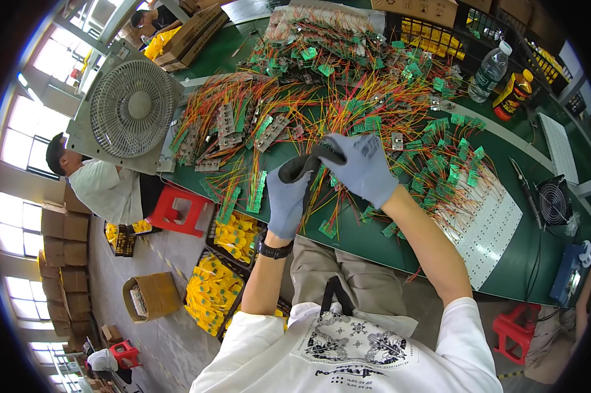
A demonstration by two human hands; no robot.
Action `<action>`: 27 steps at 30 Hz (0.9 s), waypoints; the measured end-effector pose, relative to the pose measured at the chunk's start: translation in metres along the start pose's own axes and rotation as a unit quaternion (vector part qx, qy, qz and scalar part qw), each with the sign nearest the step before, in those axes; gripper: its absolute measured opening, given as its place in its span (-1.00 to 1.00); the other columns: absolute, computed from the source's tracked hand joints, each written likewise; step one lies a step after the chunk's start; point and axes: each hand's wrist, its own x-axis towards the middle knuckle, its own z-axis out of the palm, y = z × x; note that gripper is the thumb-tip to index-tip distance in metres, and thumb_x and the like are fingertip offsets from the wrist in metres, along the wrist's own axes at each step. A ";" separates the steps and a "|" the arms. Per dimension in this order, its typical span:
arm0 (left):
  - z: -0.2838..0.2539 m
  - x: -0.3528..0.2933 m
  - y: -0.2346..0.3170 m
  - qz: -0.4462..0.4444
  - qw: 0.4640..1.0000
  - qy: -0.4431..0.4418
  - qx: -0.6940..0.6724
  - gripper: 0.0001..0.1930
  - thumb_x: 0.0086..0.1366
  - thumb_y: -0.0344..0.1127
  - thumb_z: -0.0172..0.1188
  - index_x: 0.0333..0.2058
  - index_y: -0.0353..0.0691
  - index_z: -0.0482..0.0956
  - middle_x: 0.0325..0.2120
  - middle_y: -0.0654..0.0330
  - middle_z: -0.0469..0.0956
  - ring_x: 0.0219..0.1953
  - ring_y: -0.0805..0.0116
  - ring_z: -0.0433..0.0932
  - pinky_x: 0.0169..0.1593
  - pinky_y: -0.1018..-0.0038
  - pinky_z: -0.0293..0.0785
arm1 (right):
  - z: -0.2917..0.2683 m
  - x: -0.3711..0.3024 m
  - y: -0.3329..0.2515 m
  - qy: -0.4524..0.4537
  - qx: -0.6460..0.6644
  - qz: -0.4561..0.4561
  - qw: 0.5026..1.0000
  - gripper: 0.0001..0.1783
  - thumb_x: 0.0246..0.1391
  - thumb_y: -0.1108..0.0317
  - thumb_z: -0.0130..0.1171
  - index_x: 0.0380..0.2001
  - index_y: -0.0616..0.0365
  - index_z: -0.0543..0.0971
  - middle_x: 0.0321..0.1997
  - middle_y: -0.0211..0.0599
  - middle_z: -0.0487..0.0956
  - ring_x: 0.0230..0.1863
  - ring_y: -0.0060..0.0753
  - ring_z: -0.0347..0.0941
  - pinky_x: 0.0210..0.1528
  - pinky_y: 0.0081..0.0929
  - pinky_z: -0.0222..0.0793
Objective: The person sorts and prepares small electronic circuit boards with colorful wires by hand on a work bench, wearing gloves.
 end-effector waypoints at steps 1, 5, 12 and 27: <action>0.000 0.000 -0.005 -0.001 1.000 0.000 0.000 -0.71 0.18 -0.59 0.14 -0.09 -0.48 0.55 -0.23 0.16 0.62 -0.23 0.55 0.53 -0.12 0.63 0.44 | 0.000 0.000 -0.004 -0.040 -0.099 -0.014 0.994 -0.69 0.07 0.07 0.17 -0.33 0.09 0.50 -0.49 -0.20 0.59 -0.45 -0.08 0.53 -0.39 -0.25 0.40; -0.005 0.001 -0.025 -0.009 0.999 0.047 0.015 -0.73 0.23 -0.52 0.14 -0.08 -0.47 0.55 -0.23 0.18 0.61 -0.22 0.57 0.52 -0.11 0.63 0.43 | 0.000 -0.001 0.002 0.026 -0.189 -0.070 0.979 -0.66 0.08 -0.01 0.13 -0.32 0.04 0.45 -0.52 -0.24 0.58 -0.49 -0.12 0.54 -0.45 -0.23 0.38; -0.004 -0.013 -0.014 0.004 1.000 0.020 0.019 -0.70 0.37 -0.28 0.10 -0.02 -0.33 0.50 -0.32 0.34 0.53 -0.34 0.62 0.44 -0.25 0.65 0.38 | -0.014 0.006 0.008 0.040 -0.139 0.095 0.985 -0.56 0.03 -0.01 0.22 -0.13 0.04 0.52 -0.35 -0.20 0.63 -0.40 -0.19 0.57 -0.37 -0.30 0.42; 0.015 -0.019 0.011 0.097 0.983 0.042 -0.153 -0.57 0.27 -0.46 0.12 0.12 -0.41 0.36 0.02 0.06 0.44 0.02 0.43 0.43 0.12 0.53 0.34 | 0.016 -0.002 0.002 0.026 0.186 0.050 0.981 -0.72 0.08 0.25 0.19 -0.16 0.12 0.57 -0.32 -0.22 0.64 -0.31 -0.21 0.58 -0.27 -0.43 0.44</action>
